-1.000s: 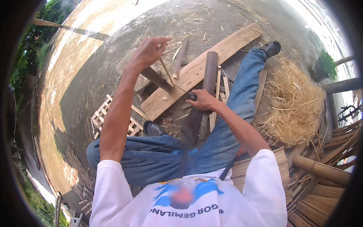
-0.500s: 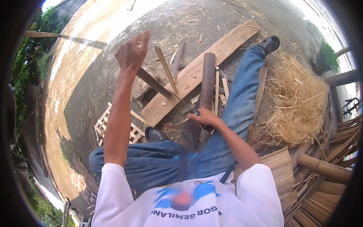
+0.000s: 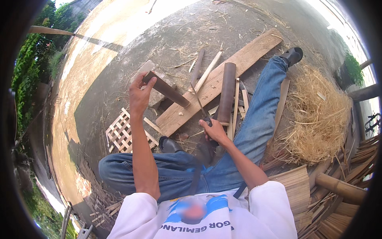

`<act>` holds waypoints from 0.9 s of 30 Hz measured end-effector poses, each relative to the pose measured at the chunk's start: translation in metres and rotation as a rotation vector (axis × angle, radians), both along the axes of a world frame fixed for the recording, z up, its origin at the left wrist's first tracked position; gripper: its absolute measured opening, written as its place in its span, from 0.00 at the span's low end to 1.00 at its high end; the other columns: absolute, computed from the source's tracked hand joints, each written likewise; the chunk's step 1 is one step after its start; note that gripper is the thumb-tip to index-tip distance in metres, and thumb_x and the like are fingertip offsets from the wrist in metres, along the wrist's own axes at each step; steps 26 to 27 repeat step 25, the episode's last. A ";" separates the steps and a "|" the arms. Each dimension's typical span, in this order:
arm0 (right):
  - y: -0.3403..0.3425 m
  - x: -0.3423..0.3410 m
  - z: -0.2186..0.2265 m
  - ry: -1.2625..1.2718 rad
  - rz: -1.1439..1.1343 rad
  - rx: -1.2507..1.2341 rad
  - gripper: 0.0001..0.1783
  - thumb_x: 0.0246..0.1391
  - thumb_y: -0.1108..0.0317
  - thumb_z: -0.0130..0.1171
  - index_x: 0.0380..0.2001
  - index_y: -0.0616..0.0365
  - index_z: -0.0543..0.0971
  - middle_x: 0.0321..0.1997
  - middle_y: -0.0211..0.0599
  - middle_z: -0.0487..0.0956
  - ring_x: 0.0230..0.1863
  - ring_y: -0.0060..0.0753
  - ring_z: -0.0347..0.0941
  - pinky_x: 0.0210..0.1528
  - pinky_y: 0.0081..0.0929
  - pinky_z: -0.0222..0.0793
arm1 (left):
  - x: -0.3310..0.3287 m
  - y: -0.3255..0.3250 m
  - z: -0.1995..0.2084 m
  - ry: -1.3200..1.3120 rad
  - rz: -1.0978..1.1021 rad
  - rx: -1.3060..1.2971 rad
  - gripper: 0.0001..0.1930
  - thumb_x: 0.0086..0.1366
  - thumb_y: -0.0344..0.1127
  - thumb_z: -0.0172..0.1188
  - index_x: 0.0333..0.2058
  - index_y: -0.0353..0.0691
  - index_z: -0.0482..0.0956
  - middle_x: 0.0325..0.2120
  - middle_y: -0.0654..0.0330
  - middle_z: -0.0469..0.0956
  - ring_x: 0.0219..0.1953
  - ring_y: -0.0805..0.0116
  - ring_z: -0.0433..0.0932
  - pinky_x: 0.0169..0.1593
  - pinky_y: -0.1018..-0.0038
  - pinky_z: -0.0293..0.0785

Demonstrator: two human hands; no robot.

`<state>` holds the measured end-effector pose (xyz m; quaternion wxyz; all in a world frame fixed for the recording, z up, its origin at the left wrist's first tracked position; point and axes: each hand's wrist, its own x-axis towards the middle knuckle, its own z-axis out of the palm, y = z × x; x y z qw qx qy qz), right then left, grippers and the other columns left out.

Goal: The person sits on the ground and uses a knife to cut a bamboo tube into smaller pieces. They repeatedly position the bamboo on a wooden plank and slice it, then handle the cut pieces.

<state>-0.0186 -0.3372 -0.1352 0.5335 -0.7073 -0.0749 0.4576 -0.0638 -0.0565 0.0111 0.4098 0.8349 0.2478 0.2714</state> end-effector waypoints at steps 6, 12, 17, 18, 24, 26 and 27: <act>0.024 -0.008 0.070 -0.168 -0.004 0.252 0.27 0.69 0.44 0.55 0.35 0.62 0.74 0.21 0.31 0.75 0.19 0.24 0.75 0.25 0.26 0.71 | 0.005 -0.017 -0.008 -0.187 -0.138 -0.260 0.20 0.66 0.33 0.69 0.55 0.37 0.76 0.42 0.56 0.85 0.43 0.71 0.81 0.52 0.71 0.76; 0.046 -0.013 0.129 -0.280 0.005 0.403 0.24 0.71 0.49 0.53 0.38 0.63 0.73 0.22 0.32 0.75 0.19 0.24 0.75 0.24 0.26 0.69 | 0.014 -0.029 -0.035 -0.466 -0.201 -0.571 0.14 0.75 0.32 0.56 0.55 0.36 0.71 0.45 0.55 0.82 0.47 0.70 0.80 0.55 0.71 0.74; 0.060 -0.014 0.154 -0.385 0.034 0.353 0.23 0.71 0.51 0.55 0.43 0.66 0.75 0.23 0.34 0.76 0.18 0.24 0.76 0.22 0.27 0.69 | 0.014 -0.032 -0.034 -0.540 -0.240 -0.667 0.20 0.80 0.48 0.43 0.54 0.38 0.72 0.45 0.53 0.81 0.51 0.65 0.77 0.60 0.64 0.69; 0.063 -0.015 0.156 -0.396 0.044 0.339 0.23 0.70 0.51 0.55 0.43 0.66 0.75 0.23 0.34 0.76 0.18 0.24 0.76 0.22 0.27 0.70 | 0.015 -0.034 -0.034 -0.532 -0.221 -0.644 0.21 0.80 0.49 0.41 0.54 0.38 0.72 0.45 0.53 0.80 0.51 0.65 0.77 0.60 0.64 0.69; 0.071 -0.016 0.157 -0.399 0.071 0.274 0.24 0.69 0.50 0.57 0.45 0.65 0.76 0.20 0.33 0.75 0.18 0.25 0.76 0.22 0.28 0.71 | 0.015 -0.037 -0.035 -0.455 -0.206 -0.621 0.23 0.81 0.52 0.39 0.55 0.39 0.72 0.44 0.52 0.80 0.53 0.65 0.77 0.60 0.64 0.69; 0.071 -0.017 0.156 -0.425 0.067 0.276 0.23 0.70 0.51 0.57 0.44 0.64 0.76 0.20 0.32 0.76 0.17 0.24 0.75 0.21 0.27 0.69 | 0.015 -0.037 -0.035 -0.454 -0.206 -0.621 0.23 0.81 0.52 0.39 0.55 0.39 0.72 0.44 0.52 0.80 0.53 0.65 0.77 0.60 0.64 0.69; 0.071 -0.017 0.156 -0.425 0.067 0.276 0.23 0.70 0.51 0.57 0.44 0.64 0.76 0.20 0.32 0.76 0.17 0.24 0.75 0.21 0.27 0.69 | 0.015 -0.037 -0.035 -0.454 -0.206 -0.621 0.23 0.81 0.52 0.39 0.55 0.39 0.72 0.44 0.52 0.80 0.53 0.65 0.77 0.60 0.64 0.69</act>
